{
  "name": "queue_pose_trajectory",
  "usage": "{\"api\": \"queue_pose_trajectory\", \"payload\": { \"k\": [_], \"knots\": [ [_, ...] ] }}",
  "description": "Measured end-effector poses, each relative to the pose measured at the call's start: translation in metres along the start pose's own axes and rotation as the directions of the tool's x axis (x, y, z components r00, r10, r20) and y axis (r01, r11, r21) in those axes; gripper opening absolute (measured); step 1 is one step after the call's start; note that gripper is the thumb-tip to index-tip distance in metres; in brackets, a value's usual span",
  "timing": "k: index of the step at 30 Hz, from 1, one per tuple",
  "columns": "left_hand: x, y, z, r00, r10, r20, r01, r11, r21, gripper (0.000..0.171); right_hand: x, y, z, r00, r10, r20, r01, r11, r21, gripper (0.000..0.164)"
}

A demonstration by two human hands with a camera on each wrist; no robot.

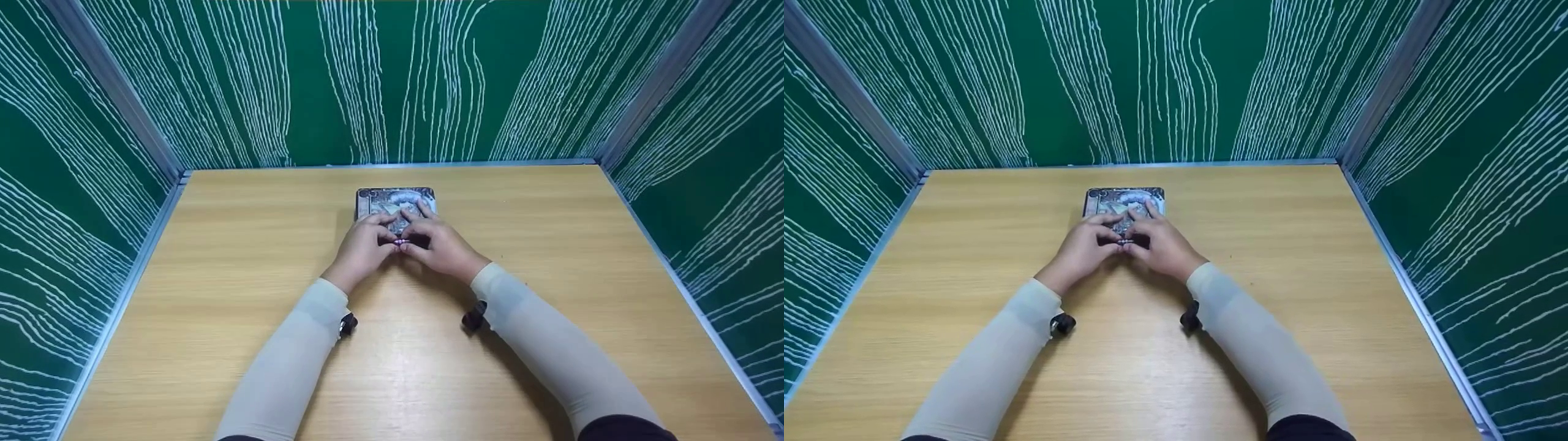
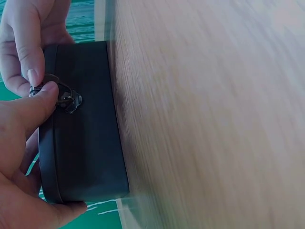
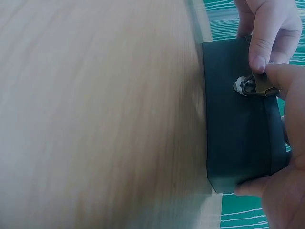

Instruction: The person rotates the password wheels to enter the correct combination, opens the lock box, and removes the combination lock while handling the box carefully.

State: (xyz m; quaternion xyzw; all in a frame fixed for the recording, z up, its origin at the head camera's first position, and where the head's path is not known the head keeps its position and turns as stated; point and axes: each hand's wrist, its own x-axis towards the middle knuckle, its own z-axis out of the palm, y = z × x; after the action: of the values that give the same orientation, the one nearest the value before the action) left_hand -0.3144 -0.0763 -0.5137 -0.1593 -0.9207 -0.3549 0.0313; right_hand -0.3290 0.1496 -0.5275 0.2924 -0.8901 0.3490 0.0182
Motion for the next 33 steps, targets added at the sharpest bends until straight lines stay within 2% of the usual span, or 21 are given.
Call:
{"api": "queue_pose_trajectory", "payload": {
  "k": [6,17,25,33],
  "knots": [
    [0.0009,0.0003,0.0003,1.000,0.007,-0.003,-0.007,1.000,0.010,0.017,-0.0006,0.0001,-0.0016,1.000,0.003,0.006,-0.003,1.000,-0.008,0.023],
    [0.0008,0.0002,0.0014,1.000,-0.009,0.000,0.009,1.000,0.009,0.016,-0.0013,0.0001,-0.0003,1.000,-0.018,-0.005,0.018,0.999,0.035,0.015],
    [-0.0008,-0.0019,0.0024,0.999,-0.038,0.010,0.038,0.999,-0.011,0.017,-0.0003,0.0004,0.0007,1.000,-0.022,0.016,0.021,0.999,0.028,0.017],
    [0.0012,-0.0013,0.0014,1.000,-0.012,0.004,0.012,1.000,-0.020,0.017,-0.0005,-0.0012,-0.0004,0.999,-0.027,-0.017,0.027,1.000,0.013,0.022]
  ]
}}
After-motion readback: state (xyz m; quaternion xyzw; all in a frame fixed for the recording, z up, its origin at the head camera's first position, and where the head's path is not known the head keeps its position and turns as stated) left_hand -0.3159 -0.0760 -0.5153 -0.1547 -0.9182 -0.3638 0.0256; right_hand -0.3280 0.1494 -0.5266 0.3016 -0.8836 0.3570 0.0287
